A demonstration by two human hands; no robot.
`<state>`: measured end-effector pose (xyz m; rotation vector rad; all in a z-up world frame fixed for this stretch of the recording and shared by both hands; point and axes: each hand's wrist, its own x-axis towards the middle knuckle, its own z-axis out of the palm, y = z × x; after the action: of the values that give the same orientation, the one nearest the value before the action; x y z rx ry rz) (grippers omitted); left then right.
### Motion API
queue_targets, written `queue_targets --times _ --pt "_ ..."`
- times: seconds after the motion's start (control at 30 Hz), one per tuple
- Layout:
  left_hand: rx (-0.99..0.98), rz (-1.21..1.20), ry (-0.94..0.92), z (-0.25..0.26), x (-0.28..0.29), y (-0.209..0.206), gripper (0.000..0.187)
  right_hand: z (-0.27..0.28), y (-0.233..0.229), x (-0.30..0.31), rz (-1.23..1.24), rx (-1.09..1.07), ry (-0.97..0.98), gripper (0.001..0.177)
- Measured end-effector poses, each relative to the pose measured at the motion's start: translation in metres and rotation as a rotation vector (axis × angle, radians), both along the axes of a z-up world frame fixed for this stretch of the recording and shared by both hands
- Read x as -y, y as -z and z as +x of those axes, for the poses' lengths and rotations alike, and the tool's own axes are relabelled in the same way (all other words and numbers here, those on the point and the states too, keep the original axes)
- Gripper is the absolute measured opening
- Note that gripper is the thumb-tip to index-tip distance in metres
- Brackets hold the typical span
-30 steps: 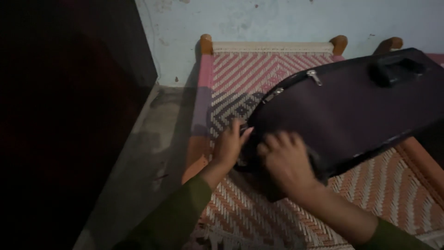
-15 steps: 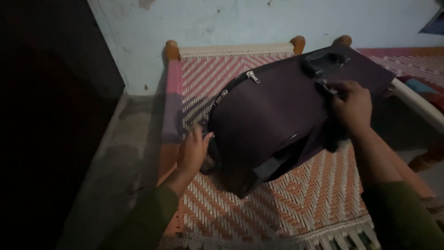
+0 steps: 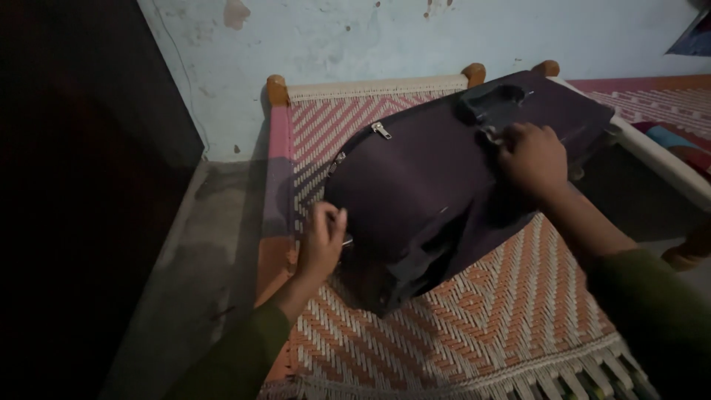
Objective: The person wipes the exterior of a purple suitcase with a cloth, rotating it to clean multiple sides. The suitcase remains on a woven cot throughout the clip.
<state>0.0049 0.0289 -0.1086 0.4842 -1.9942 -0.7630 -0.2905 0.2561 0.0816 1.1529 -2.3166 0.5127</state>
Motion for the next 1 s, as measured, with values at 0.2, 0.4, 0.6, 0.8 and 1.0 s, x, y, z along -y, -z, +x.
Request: queue_targets --times 0.2,0.4,0.6,0.8,1.0 --pt "-0.21 -0.243 -0.076 -0.01 -0.005 -0.073 0.062 -0.014 -0.002 -0.042 0.043 -0.014 0.022 0.028" --pt "-0.093 -0.229 -0.043 -0.043 -0.037 -0.104 0.059 -0.047 -0.018 -0.072 -0.08 0.254 0.203 0.044" --pt "-0.365 0.264 0.392 -0.087 -0.011 -0.069 0.049 -0.136 -0.013 -0.097 -0.548 0.924 0.07 0.053" --pt "-0.074 0.262 0.238 -0.111 0.058 0.003 0.044 -0.134 -0.019 -0.124 -0.572 1.215 0.213 0.043" --pt "0.521 0.654 0.402 -0.122 0.087 0.098 0.081 -0.126 0.012 -0.177 -0.701 1.405 -0.064 0.028"
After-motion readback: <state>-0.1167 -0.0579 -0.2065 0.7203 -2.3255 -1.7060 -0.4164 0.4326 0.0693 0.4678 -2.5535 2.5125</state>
